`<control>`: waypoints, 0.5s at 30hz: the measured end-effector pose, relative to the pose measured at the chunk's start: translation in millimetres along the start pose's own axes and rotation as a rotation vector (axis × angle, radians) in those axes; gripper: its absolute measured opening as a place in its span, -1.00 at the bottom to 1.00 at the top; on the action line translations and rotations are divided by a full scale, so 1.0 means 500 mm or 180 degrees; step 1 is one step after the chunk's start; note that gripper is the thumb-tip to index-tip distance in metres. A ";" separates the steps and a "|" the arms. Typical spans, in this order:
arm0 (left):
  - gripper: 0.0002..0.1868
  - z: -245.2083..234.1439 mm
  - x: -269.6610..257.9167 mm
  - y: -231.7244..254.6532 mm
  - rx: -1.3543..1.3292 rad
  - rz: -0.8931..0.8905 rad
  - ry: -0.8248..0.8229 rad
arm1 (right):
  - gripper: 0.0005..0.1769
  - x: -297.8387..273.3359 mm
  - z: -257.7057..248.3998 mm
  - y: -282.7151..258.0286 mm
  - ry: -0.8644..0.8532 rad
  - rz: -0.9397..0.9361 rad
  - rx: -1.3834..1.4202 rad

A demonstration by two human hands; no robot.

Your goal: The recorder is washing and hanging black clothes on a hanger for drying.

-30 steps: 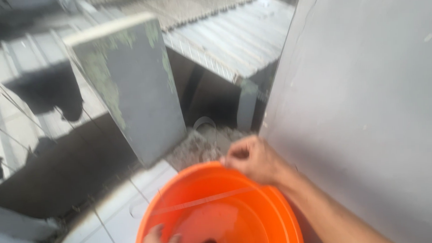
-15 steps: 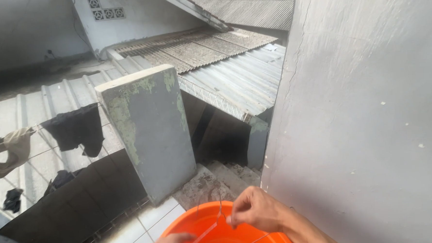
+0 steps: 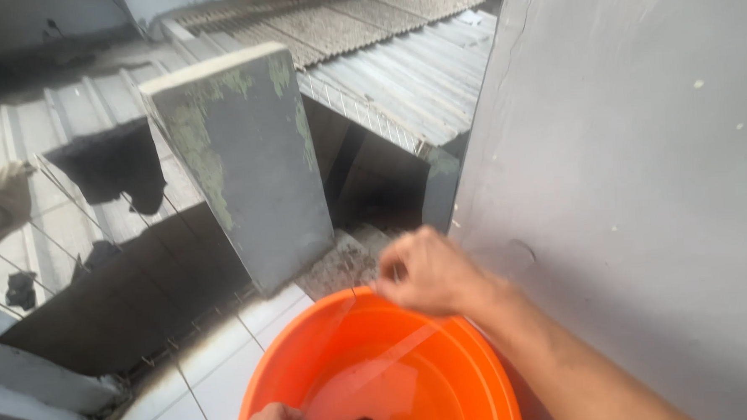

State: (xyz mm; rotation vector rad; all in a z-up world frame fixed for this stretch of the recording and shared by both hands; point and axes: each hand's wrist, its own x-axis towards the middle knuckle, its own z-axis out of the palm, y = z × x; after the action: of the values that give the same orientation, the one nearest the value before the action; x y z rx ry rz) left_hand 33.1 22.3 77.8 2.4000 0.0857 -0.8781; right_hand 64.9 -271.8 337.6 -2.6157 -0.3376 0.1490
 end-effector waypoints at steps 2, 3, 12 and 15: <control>-0.70 0.059 0.011 -0.038 0.0350 0.0082 0.0374 | -0.72 -0.008 -0.019 -0.045 0.0049 0.0114 -0.0089; -0.79 0.086 0.018 -0.057 0.0703 0.0187 0.0782 | -0.71 -0.010 -0.029 -0.068 0.0129 0.0207 -0.0190; -0.17 0.136 0.009 -0.043 0.1526 0.0549 0.0669 | -0.74 -0.027 0.004 -0.088 0.0214 0.0338 -0.0394; -0.04 0.060 -0.151 0.122 0.2096 0.0256 0.0313 | -0.76 -0.023 0.040 -0.055 0.0137 0.0498 -0.0357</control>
State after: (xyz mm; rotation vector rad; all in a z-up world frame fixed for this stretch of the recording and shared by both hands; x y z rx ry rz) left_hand -28.3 -34.7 135.5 3.0260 -0.3077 -0.8400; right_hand 44.6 -242.3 333.9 -2.7515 -0.1293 0.1297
